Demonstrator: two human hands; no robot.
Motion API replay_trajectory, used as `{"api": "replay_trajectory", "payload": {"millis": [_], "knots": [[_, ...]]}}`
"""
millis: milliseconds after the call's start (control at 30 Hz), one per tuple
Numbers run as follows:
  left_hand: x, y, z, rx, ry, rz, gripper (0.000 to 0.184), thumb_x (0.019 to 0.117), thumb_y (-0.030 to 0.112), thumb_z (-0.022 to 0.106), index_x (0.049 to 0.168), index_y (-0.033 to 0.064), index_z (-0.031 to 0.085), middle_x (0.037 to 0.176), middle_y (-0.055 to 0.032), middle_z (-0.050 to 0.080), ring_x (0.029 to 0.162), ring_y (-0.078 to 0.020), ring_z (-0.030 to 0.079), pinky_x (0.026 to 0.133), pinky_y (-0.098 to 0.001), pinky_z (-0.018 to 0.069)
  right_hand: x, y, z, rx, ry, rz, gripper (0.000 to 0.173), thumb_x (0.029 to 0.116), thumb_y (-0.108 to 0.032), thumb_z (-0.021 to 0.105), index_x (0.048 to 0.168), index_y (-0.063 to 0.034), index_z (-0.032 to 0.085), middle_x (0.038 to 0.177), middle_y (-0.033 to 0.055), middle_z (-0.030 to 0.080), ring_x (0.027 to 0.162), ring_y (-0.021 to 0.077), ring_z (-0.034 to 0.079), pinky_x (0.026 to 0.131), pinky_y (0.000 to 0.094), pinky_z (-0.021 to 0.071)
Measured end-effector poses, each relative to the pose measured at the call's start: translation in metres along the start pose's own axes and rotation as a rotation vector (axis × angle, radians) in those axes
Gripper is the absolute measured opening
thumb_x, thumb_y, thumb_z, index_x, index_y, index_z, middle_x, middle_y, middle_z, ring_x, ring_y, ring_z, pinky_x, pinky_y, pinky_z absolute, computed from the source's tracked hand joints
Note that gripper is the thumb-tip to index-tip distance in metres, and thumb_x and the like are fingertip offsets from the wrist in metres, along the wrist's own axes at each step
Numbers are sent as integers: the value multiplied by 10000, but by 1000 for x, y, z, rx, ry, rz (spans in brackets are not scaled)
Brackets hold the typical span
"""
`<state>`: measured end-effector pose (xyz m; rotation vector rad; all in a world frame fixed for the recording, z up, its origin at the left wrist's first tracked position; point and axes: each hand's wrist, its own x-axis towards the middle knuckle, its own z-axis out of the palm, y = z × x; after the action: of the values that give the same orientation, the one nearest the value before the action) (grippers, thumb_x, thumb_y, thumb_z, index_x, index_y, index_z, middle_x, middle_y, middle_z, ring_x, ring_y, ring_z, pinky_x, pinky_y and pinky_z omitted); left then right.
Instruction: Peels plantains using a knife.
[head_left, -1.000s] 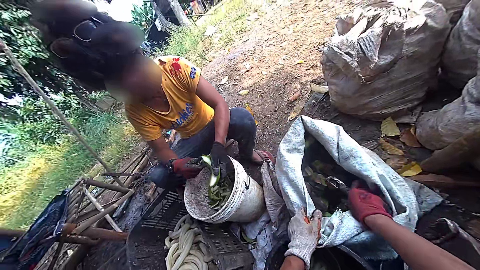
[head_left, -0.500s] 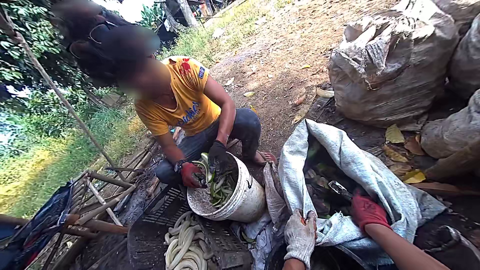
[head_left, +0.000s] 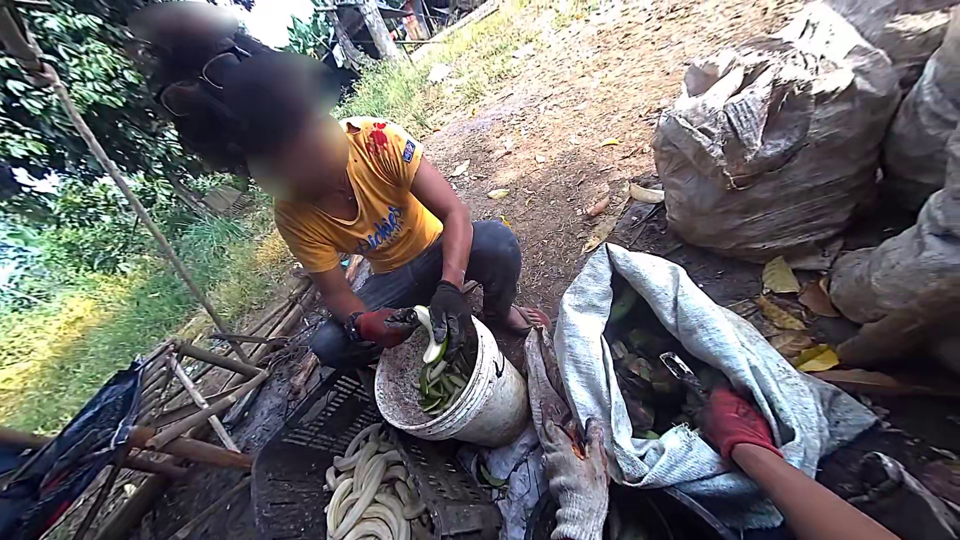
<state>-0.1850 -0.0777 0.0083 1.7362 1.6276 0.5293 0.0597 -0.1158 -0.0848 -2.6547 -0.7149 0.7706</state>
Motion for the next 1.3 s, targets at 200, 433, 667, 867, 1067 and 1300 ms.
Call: {"api": "replay_trajectory", "payload": {"millis": [200,433,667,867,1067,1300], "knots": [[-12,-3,9,-112,-37,78,734,964,391,656,1498,-48,412,1444,-205,557,1345,-263,545,1145,-420,431,26,4,38,-152,41,-6,810,855,-231,767,1482,130,403,1358,351,597,1261,505,600,1034,656,476],[-28,-2,-8,-163,-18,116,694,973,336,658,1481,-76,428,1476,-240,514,1391,-289,495,1177,-406,382,-22,-21,-35,113,-85,12,802,876,-300,799,1497,41,425,1399,310,579,1325,462,559,1104,628,437],[-50,17,-10,-431,103,394,690,952,243,680,1462,-131,405,1397,-267,572,1312,-267,574,1131,-378,449,-84,-40,-82,705,109,-425,785,869,-163,811,1535,-10,425,1428,251,576,1273,327,600,1096,506,466],[-71,44,-42,-639,-83,381,641,1055,242,477,1553,-97,258,1564,-264,390,1457,-236,401,1210,-336,314,-192,-70,-79,843,-67,-680,653,894,-325,717,1455,-47,531,1143,77,715,877,95,692,787,330,592],[-70,3,-57,-1000,-160,-113,493,1025,303,606,1407,10,502,1194,-168,671,1044,-225,671,914,-405,565,-236,-65,-52,915,-53,-694,580,967,-356,633,1448,-46,536,1162,67,724,984,107,704,879,328,595],[-105,-56,-85,-1201,-497,-462,328,1090,229,458,1342,19,465,1005,-187,698,824,-310,729,710,-445,627,-252,1,-26,342,-118,-527,484,1091,-319,462,1486,-46,516,1339,243,644,1249,389,627,1078,607,450]]}}
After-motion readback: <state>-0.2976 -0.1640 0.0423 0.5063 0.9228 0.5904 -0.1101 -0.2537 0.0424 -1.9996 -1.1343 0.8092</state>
